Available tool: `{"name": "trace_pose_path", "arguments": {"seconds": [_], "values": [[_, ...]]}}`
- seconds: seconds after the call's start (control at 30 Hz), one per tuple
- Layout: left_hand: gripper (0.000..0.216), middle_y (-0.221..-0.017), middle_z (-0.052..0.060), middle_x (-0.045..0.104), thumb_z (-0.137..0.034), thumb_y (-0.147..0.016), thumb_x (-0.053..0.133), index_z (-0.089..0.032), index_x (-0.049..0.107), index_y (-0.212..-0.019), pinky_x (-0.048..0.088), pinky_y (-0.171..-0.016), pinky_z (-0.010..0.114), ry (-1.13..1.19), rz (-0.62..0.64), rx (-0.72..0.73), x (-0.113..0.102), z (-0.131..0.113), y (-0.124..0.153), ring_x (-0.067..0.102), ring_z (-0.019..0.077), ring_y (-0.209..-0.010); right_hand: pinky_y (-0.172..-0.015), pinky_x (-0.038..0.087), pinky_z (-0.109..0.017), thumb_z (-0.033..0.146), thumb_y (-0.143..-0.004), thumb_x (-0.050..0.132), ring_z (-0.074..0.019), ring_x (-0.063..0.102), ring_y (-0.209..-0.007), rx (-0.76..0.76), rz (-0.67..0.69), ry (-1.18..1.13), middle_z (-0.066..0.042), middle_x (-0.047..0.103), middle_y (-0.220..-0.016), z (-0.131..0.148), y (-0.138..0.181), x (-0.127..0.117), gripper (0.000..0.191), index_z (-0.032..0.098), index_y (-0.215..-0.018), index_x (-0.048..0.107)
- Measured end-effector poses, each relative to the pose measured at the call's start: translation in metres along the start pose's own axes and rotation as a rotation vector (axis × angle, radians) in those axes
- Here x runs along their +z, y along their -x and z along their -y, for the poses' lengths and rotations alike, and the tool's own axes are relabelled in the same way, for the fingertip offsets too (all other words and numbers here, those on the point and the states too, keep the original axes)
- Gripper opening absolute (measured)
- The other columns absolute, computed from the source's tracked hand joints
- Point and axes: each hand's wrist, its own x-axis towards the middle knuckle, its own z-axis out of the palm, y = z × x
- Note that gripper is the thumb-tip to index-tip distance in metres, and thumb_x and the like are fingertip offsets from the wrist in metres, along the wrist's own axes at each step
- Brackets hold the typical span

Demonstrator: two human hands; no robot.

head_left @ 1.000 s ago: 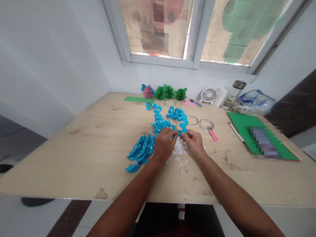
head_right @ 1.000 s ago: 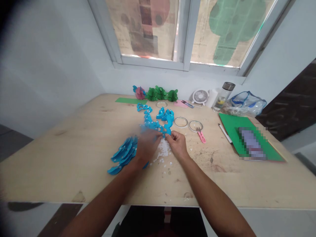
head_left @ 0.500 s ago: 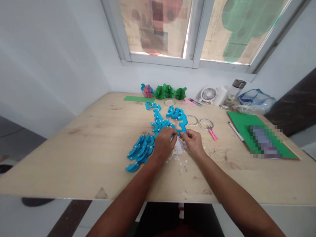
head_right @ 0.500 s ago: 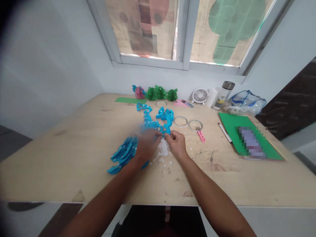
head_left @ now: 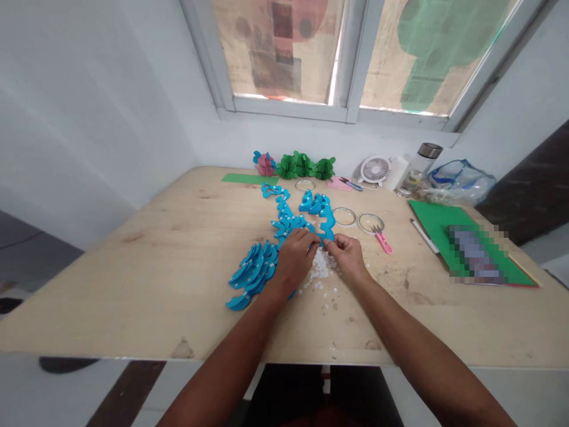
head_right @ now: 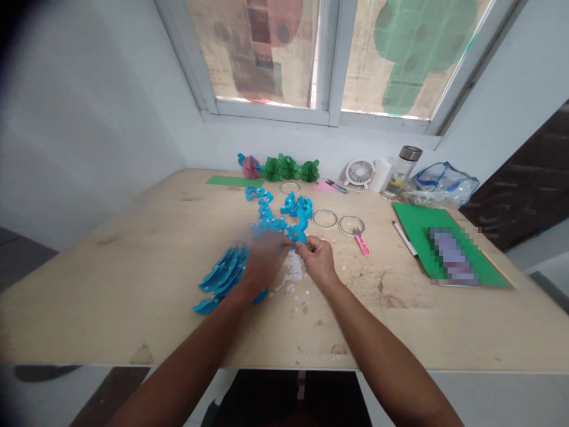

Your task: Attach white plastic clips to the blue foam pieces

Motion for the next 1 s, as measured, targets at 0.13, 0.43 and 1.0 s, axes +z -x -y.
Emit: {"name": "trace_pose_path", "arguments": {"seconds": [0.13,0.43,1.0], "values": [[0.014,-0.077,0.003,0.060,-0.018,-0.085,0.046,-0.019,0.056,-0.075,0.042,-0.074,0.031,-0.027,0.039,0.009,0.0005,0.0006,0.0003,0.053,0.0187,-0.081,-0.046,0.025,-0.023,0.039,-0.071,0.060,-0.0085,0.034,-0.045,-0.001,0.007,0.001,0.004,0.043,-0.047,0.0000,0.0005,0.0012,0.030,0.016,-0.053,0.053],[0.016,-0.076,0.004,0.058,-0.015,-0.086,0.043,-0.019,0.053,-0.074,0.041,-0.071,0.032,-0.176,0.104,0.085,0.0047,-0.0009,-0.0002,0.052,0.0200,-0.078,-0.043,0.023,-0.023,0.043,-0.069,0.062,-0.0074,0.031,-0.042,0.067,-0.043,-0.054,0.005,0.040,-0.044,-0.0028,-0.0015,0.0003,0.034,0.016,-0.050,0.051],[0.003,-0.077,0.003,0.061,-0.017,-0.077,0.056,-0.020,0.056,-0.078,0.043,-0.073,0.031,0.051,0.012,-0.090,0.0014,-0.0076,-0.0022,0.055,0.0191,-0.080,-0.045,0.025,-0.023,0.045,-0.070,0.060,-0.0082,0.032,-0.045,0.021,-0.046,-0.023,0.005,0.040,-0.047,0.0016,-0.0017,-0.0024,0.032,0.016,-0.056,0.055]]}}
